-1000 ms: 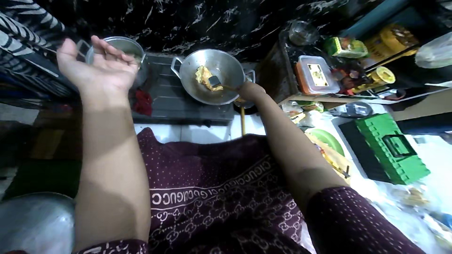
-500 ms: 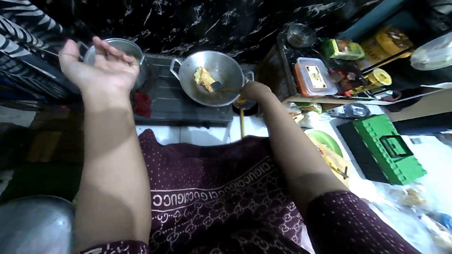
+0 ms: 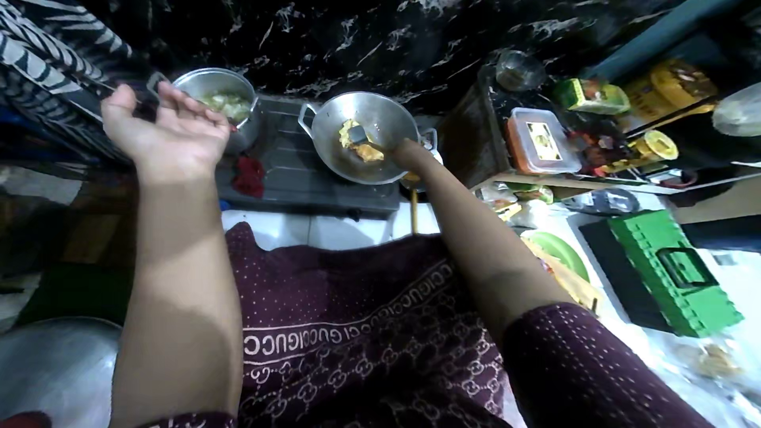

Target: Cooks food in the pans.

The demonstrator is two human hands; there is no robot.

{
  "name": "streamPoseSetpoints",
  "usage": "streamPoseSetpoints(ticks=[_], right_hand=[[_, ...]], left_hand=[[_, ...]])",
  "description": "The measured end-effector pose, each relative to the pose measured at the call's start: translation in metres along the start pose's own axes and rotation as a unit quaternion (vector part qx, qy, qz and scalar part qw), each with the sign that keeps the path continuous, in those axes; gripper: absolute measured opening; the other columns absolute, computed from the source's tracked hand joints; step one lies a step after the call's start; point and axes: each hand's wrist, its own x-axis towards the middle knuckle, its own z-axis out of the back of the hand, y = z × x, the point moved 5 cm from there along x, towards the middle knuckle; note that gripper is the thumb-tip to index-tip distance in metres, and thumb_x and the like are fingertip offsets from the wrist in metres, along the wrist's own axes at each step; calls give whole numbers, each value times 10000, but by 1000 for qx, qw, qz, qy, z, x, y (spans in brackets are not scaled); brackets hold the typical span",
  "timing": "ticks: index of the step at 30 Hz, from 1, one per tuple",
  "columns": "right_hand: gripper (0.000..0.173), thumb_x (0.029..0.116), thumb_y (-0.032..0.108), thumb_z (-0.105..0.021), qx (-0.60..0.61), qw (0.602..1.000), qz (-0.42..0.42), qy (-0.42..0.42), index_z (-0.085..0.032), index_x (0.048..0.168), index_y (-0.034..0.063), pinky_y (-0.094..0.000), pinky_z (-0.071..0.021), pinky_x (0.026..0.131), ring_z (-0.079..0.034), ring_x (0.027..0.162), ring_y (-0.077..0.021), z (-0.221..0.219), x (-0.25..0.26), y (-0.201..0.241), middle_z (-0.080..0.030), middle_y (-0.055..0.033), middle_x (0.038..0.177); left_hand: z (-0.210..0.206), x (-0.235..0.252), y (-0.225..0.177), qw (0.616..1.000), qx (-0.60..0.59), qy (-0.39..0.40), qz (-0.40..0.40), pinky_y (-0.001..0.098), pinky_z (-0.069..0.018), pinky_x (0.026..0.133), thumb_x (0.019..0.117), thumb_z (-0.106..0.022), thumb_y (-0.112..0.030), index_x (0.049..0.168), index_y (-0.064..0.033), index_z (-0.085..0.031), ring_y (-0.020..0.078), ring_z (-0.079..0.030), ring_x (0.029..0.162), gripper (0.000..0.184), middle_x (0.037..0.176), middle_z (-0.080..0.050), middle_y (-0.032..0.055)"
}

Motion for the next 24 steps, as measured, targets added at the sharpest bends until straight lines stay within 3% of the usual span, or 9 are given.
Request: streamPoseSetpoints(ticks=[6, 10, 12, 17, 21, 24], right_hand=[[391, 1066, 301, -533, 28, 998, -19, -44, -678, 1199, -38, -687, -453, 1000, -614, 1229, -441, 18, -13, -5, -657, -272, 1272], [507, 1093, 390, -483, -29, 999, -4, -19, -656, 1251, -59, -720, -406, 1035, -562, 1302, -468, 17, -19, -6, -617, -296, 1343], [566, 1086, 459, -482, -22, 1000, 10, -19, -679, 1207, -57, -721, -415, 1018, -581, 1276, -466, 8, -8, -14, -638, -292, 1307], [429, 1101, 335, -490, -41, 998, 51, -12, -684, 1270, -8, -723, -378, 1070, -533, 1335, -474, 21, -14, -18, -612, -279, 1372], [400, 1070, 379, -521, 49, 995, -9, -88, -709, 1275, 92, -746, -446, 970, -618, 1216, -471, 36, -19, -35, -676, -249, 1270], [374, 1074, 347, -540, 137, 979, -15, -148, -699, 1253, 59, -746, -463, 919, -643, 1120, -499, 41, -33, -44, -689, -277, 1189]], left_hand=[[0, -2, -3, 1000, -11, 5, 5, 313, -525, 694, 1048, -217, -504, 987, -200, -511, 95, -557, 634, 427, 725, -520, -34], [-3, -4, -2, 1000, -10, -3, 11, 309, -525, 690, 1050, -241, -477, 1021, -197, -502, 95, -557, 637, 383, 736, -514, -29], [-5, -5, 1, 1000, -7, -4, 15, 308, -523, 703, 1049, -259, -452, 1023, -196, -505, 94, -561, 649, 356, 748, -521, -28], [-11, -10, 6, 1000, -7, -4, 25, 299, -511, 670, 1047, -269, -437, 929, -211, -488, 92, -538, 615, 337, 711, -496, -35], [-10, -10, 1, 1000, -2, -10, 18, 290, -516, 650, 1046, -296, -427, 925, -212, -498, 85, -543, 610, 319, 717, -511, -35], [-20, -20, 3, 1000, -6, 2, 14, 348, -518, 719, 1035, -347, -410, 1004, -202, -479, 122, -554, 724, 248, 838, -513, -19]])
